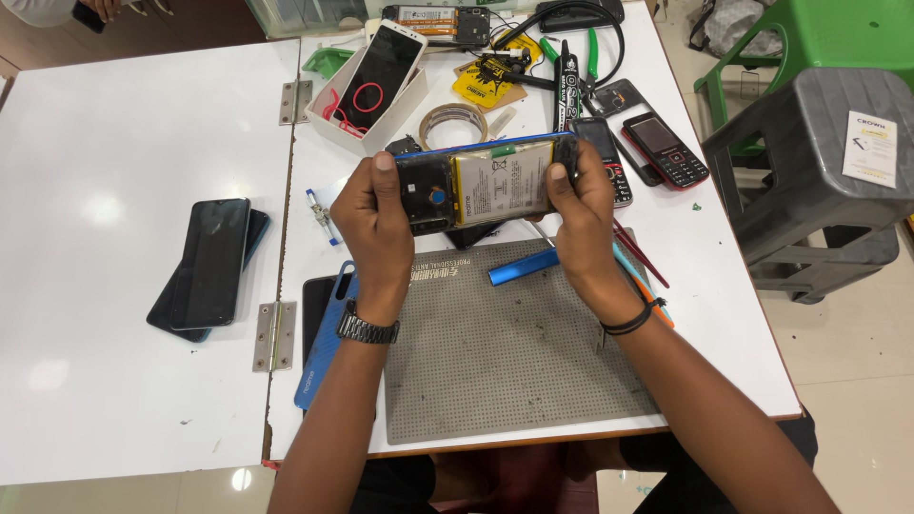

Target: The person sits at a repair bench and opens the back cover of a smartphone, then works on the internal components, using a black pry tool to lift and detach the battery and other parts. They handle the phone frame, battery, and back cover, setting parts on the work mat as they go.

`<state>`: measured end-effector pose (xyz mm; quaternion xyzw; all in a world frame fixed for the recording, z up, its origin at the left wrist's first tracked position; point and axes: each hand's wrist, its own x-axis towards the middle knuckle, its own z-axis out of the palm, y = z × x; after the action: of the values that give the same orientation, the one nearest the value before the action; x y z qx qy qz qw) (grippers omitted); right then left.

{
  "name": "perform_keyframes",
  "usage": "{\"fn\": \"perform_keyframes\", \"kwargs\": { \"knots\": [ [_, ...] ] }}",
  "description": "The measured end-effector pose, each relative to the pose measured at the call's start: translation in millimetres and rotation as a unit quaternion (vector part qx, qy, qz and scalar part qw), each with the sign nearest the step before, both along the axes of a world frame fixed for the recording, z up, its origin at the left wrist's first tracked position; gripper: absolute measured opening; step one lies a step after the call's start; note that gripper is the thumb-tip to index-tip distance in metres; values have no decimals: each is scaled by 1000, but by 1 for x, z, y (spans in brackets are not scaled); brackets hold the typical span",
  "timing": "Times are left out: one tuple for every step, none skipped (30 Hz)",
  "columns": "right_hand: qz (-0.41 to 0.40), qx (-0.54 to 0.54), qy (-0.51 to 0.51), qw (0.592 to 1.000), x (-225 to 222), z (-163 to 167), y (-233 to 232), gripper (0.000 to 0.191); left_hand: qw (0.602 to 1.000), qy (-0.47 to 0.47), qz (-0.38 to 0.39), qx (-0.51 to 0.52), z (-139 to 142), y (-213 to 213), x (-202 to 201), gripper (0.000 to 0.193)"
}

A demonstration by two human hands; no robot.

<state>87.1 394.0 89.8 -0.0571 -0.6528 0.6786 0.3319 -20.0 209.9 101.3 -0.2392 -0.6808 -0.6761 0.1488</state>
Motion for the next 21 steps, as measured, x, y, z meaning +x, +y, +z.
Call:
{"fn": "perform_keyframes", "kwargs": {
  "knots": [
    [-6, 3, 8, 1000, 0, -1, 0, 26, 1000, 5, -2, 5, -1, 0, 1, 49],
    [-13, 5, 16, 1000, 0, -3, -1, 27, 1000, 9, -5, 9, -1, 0, 1, 49],
    [-19, 8, 24, 999, 0, -3, -1, 28, 1000, 1, -16, 5, -1, 1, 2, 49],
    [-27, -9, 28, 999, 0, -5, -1, 28, 1000, -8, -28, 0, -1, 1, 3, 49],
    [-35, -25, 33, 999, -1, -5, -1, 29, 999, -16, -41, -5, 1, 2, 4, 49],
    [-43, -42, 37, 997, -1, -5, 0, 29, 997, -7, -80, -9, 2, 2, 5, 44],
    [-55, -39, 38, 997, -1, -6, 0, 29, 993, 2, -118, -13, 3, 2, 7, 41],
    [-67, -36, 38, 996, -1, -6, 0, 29, 988, 11, -155, -17, 5, 2, 8, 42],
    [-77, -33, 39, 996, -1, -5, 0, 28, 987, 17, -155, -27, 6, 3, 9, 40],
    [-75, -30, 39, 996, -2, -5, 0, 28, 987, 23, -155, -37, 8, 4, 10, 39],
    [-74, -28, 39, 996, -1, -4, 0, 27, 986, 29, -156, -48, 9, 4, 11, 39],
    [-73, -26, 39, 996, -1, -3, 0, 27, 985, 8, -163, -48, 10, 4, 11, 37],
    [-73, -30, 35, 996, -1, -2, 1, 26, 984, -13, -170, -49, 11, 5, 10, 36],
    [-71, -34, 31, 996, 0, -2, 0, 25, 983, -34, -176, -49, 12, 5, 10, 35],
    [-70, -38, 26, 996, 0, -1, 0, 25, 980, -39, -193, -40, 12, 4, 10, 35],
    [-65, -48, 24, 996, 0, 0, 1, 24, 976, -44, -210, -31, 11, 4, 9, 34],
    [-60, -57, 22, 996, 0, 1, 2, 23, 972, -50, -227, -22, 11, 4, 8, 34],
    [-55, -67, 20, 996, 1, 1, 2, 23, 972, -48, -228, -21, 10, 3, 8, 34],
    [-53, -63, 22, 996, 1, 1, 2, 22, 972, -46, -229, -21, 9, 3, 8, 33],
    [-51, -59, 24, 997, 1, 1, 2, 22, 972, -44, -230, -20, 9, 3, 7, 33],
    [-50, -55, 26, 997, 1, 1, 2, 22, 971, -48, -233, -20, 8, 2, 7, 32]
  ]
}}
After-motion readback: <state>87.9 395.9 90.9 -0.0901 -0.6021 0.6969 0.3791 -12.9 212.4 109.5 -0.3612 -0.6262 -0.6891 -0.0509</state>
